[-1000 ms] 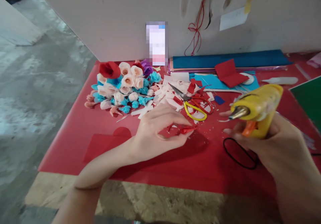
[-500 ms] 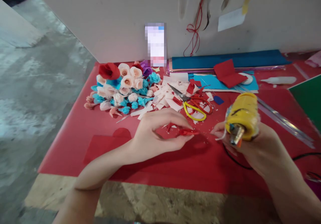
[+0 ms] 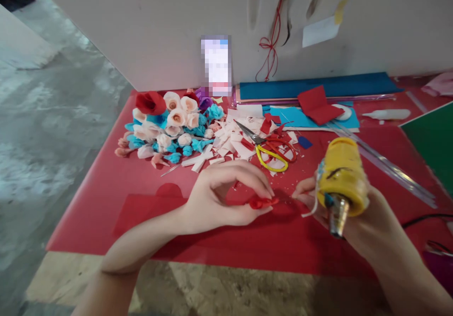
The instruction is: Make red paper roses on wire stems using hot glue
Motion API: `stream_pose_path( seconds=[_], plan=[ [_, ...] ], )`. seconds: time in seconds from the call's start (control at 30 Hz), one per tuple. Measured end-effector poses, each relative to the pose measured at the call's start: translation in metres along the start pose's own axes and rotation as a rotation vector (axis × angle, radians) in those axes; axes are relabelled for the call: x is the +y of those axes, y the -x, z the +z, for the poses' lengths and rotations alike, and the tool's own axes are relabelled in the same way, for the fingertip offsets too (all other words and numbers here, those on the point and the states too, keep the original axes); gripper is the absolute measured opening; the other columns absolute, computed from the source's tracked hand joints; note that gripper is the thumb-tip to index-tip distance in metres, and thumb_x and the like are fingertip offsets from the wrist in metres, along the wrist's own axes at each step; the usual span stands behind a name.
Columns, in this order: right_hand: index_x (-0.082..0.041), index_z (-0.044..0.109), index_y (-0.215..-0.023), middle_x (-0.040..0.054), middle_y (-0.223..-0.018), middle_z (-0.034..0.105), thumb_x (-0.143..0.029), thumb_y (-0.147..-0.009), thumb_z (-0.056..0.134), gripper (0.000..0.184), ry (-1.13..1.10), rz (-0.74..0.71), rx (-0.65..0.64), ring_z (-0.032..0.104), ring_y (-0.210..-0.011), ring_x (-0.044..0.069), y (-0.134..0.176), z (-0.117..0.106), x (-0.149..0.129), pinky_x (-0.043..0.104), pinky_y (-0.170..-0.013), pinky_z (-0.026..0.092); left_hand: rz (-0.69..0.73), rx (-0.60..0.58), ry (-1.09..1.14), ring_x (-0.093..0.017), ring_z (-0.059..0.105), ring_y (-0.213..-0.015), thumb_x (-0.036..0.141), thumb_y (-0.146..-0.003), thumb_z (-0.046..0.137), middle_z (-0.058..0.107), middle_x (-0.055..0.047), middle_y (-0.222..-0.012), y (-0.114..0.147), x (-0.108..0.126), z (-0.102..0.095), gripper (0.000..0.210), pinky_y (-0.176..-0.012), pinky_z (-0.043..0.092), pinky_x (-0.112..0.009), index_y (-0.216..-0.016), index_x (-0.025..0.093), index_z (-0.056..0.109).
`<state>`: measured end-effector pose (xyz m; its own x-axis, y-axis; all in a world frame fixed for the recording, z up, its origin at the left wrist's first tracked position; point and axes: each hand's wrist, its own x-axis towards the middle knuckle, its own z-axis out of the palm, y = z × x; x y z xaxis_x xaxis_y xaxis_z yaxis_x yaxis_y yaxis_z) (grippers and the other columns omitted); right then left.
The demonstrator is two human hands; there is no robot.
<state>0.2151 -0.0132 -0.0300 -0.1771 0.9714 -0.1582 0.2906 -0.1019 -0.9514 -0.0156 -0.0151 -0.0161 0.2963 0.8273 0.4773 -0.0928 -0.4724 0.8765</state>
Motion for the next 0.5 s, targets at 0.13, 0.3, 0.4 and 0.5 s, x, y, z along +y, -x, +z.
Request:
stream_pose_path(
  seconds=[0.13,0.3,0.4,0.5],
  plan=[
    [-0.023,0.059,-0.081,0.0014,-0.08,0.065,-0.033,-0.066,0.07,0.021,-0.176,0.033,-0.075,0.063,-0.066,0.019,0.0018,0.0017,-0.0024,0.021,-0.046,0.046,-0.001,-0.005,0.077,-0.016,0.064,-0.076,0.002,-0.069,0.071,0.068,-0.006,-0.078,0.0015,-0.0016,0.0025,0.017,-0.074,0.056,-0.031,-0.079,0.014,0.065],
    [-0.023,0.061,-0.081,0.0014,-0.085,0.066,-0.028,-0.071,0.067,0.013,-0.215,-0.008,-0.118,0.064,-0.075,0.019,0.0055,0.0003,-0.0061,0.023,-0.059,0.053,-0.07,0.001,0.238,-0.013,0.062,-0.077,0.002,-0.069,0.07,0.065,-0.003,-0.078,0.0048,-0.0034,0.0039,0.02,-0.079,0.054,-0.03,-0.082,0.015,0.062],
    [-0.023,0.061,-0.082,0.0014,-0.084,0.066,-0.028,-0.072,0.069,0.014,-0.222,-0.009,-0.123,0.063,-0.072,0.019,0.0065,0.0003,-0.0077,0.023,-0.055,0.052,-0.07,-0.007,0.277,-0.013,0.062,-0.078,0.0,-0.069,0.069,0.064,-0.002,-0.079,0.006,-0.0042,0.0042,0.024,-0.082,0.052,-0.03,-0.084,0.015,0.06],
    [-0.023,0.061,-0.083,0.0015,-0.08,0.065,-0.032,-0.071,0.071,0.018,-0.241,0.012,-0.121,0.061,-0.068,0.019,0.0058,0.0017,-0.0077,0.023,-0.052,0.05,-0.047,-0.025,0.281,-0.012,0.062,-0.078,-0.001,-0.069,0.068,0.064,-0.002,-0.079,0.0061,-0.0055,0.0037,0.024,-0.082,0.052,-0.03,-0.084,0.015,0.059]
  ],
)
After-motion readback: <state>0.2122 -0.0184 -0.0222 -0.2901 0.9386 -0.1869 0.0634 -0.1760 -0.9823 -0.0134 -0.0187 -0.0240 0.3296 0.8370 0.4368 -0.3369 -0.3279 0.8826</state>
